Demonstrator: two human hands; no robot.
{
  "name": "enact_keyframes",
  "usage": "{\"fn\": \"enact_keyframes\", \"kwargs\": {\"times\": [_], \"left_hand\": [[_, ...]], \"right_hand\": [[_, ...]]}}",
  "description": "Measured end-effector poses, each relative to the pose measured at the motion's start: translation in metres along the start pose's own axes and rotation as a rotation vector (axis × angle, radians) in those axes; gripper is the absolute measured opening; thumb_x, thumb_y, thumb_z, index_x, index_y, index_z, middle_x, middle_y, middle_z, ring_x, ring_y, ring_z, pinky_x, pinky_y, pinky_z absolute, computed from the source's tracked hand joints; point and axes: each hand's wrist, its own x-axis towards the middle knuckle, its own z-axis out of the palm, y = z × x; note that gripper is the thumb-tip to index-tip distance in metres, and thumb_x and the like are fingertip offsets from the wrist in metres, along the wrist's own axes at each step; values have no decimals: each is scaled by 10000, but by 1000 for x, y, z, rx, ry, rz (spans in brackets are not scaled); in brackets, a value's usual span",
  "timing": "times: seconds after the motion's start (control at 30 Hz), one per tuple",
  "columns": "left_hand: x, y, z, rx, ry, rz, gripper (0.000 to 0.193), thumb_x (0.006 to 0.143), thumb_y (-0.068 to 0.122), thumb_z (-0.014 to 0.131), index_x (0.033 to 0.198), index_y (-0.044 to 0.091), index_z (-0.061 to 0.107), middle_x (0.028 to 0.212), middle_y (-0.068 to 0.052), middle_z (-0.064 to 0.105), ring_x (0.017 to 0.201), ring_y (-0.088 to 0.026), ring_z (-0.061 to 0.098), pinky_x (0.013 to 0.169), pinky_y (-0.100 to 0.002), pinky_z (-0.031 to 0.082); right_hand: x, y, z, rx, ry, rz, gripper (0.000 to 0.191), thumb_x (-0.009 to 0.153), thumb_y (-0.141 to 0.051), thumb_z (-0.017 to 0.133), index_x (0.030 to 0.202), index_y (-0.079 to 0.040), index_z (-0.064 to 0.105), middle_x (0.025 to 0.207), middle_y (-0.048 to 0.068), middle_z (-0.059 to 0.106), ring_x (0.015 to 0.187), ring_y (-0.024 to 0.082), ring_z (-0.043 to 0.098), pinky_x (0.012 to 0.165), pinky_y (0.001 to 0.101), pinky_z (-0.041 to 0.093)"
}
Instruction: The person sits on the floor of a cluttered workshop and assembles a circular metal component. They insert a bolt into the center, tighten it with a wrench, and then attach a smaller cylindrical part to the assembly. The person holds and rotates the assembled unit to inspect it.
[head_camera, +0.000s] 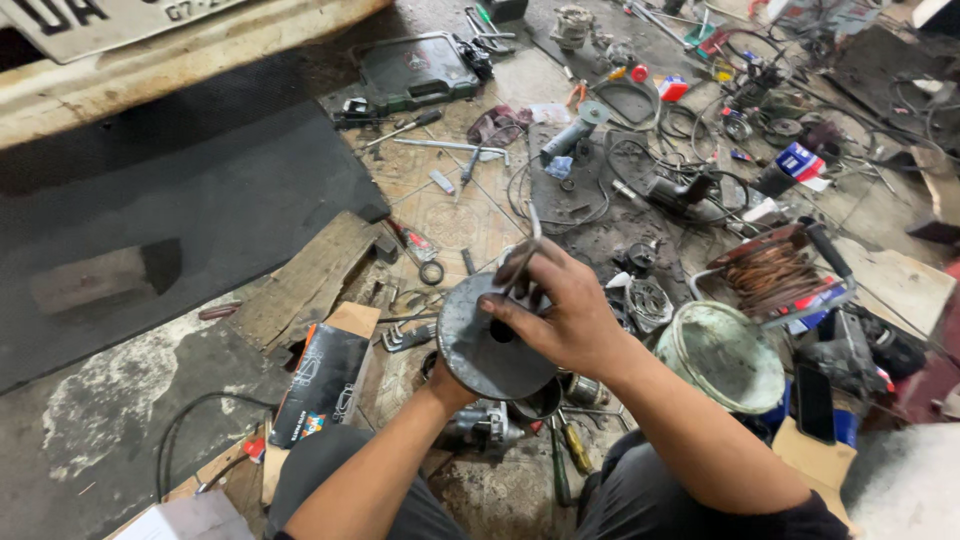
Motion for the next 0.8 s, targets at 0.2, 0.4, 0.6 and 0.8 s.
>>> {"fn": "enact_keyframes", "kwargs": {"times": [0.2, 0.4, 0.6, 0.8], "left_hand": [[19, 20, -27, -492, 10, -211, 564, 878, 234, 780, 1364, 56, 556, 1312, -119, 635, 1257, -272, 591, 1122, -421, 446], [23, 18, -12, -866, -138, -376, 657, 979, 239, 667, 1555, 75, 396, 1503, -86, 536, 1404, -229, 504, 1249, -395, 356], [28, 24, -23, -1167, 79, -326, 538, 1072, 174, 607, 1559, 71, 404, 1450, -102, 545, 1331, -218, 538, 1184, -419, 456], [37, 35, -41, -1538, 70, -388, 511, 1102, 169, 596, 1569, 47, 429, 1496, -89, 549, 1360, -202, 546, 1176, -412, 466]], "right_hand": [[-5, 2, 1, 587, -2, 144, 502, 1036, -231, 633, 1436, 13, 453, 1143, 53, 646, 1034, 118, 620, 886, 296, 519], [-5, 4, -7, 743, 108, 341, 545, 1075, -410, 409, 1409, 10, 504, 1074, 112, 727, 730, 81, 538, 573, 204, 402], [5, 3, -6, 887, 146, 468, 548, 1074, -387, 467, 1493, -34, 501, 880, 154, 675, 695, 134, 564, 601, 256, 457], [8, 11, -9, 955, 254, 441, 305, 1005, -106, 669, 1275, 1, 576, 994, 161, 690, 715, 160, 626, 594, 294, 529]]}}
